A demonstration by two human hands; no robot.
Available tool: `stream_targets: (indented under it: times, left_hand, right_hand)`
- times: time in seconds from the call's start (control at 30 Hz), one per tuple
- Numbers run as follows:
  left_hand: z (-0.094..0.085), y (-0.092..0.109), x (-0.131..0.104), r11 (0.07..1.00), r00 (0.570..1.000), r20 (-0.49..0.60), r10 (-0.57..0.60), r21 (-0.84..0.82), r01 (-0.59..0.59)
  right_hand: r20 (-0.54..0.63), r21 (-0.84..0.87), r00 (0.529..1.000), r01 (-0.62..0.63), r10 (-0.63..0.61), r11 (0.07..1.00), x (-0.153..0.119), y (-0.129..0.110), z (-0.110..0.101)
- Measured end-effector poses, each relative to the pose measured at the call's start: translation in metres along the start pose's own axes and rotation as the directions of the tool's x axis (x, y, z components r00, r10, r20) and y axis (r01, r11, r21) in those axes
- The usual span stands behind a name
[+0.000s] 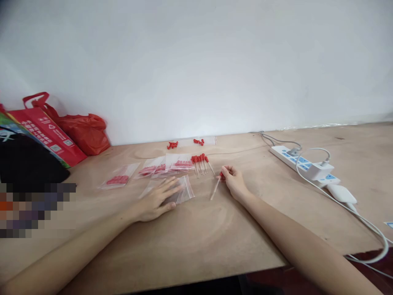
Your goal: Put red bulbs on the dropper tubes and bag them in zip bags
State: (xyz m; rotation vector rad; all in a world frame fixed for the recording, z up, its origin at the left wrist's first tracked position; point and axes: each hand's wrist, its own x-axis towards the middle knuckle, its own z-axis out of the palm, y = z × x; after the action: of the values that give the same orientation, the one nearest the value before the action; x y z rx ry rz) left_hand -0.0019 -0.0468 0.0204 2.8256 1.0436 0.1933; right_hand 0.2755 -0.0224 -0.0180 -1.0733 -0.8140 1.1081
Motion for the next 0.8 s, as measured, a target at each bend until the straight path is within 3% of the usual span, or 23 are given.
stream_targets:
  times: [0.13,0.37,0.53,0.7,0.8]
  left_hand:
    - [0.006,0.010,0.000,0.999,0.992,0.127,-0.023,-0.022,0.026]
    - [0.004,0.015,-0.003,0.997,0.992,0.128,-0.010,-0.069,0.019]
    - [0.006,0.014,-0.003,0.996,0.993,0.116,-0.012,-0.082,0.022]
    - [0.010,0.014,0.001,0.992,0.998,0.064,0.023,-0.125,-0.014]
    - [0.010,0.016,0.005,0.990,0.997,0.051,0.059,-0.130,-0.052]
  right_hand:
    - [-0.002,0.108,1.000,0.008,-0.008,0.994,-0.011,0.002,0.011]
    - [-0.003,0.112,1.000,0.008,-0.007,0.994,-0.016,0.004,0.019]
    - [0.025,0.115,0.998,-0.064,0.061,0.991,-0.021,0.004,0.022]
    - [0.172,0.098,0.980,-0.121,0.103,0.988,-0.032,0.006,0.026]
    - [0.298,-0.072,0.951,-0.069,0.088,0.995,-0.037,0.003,0.025]
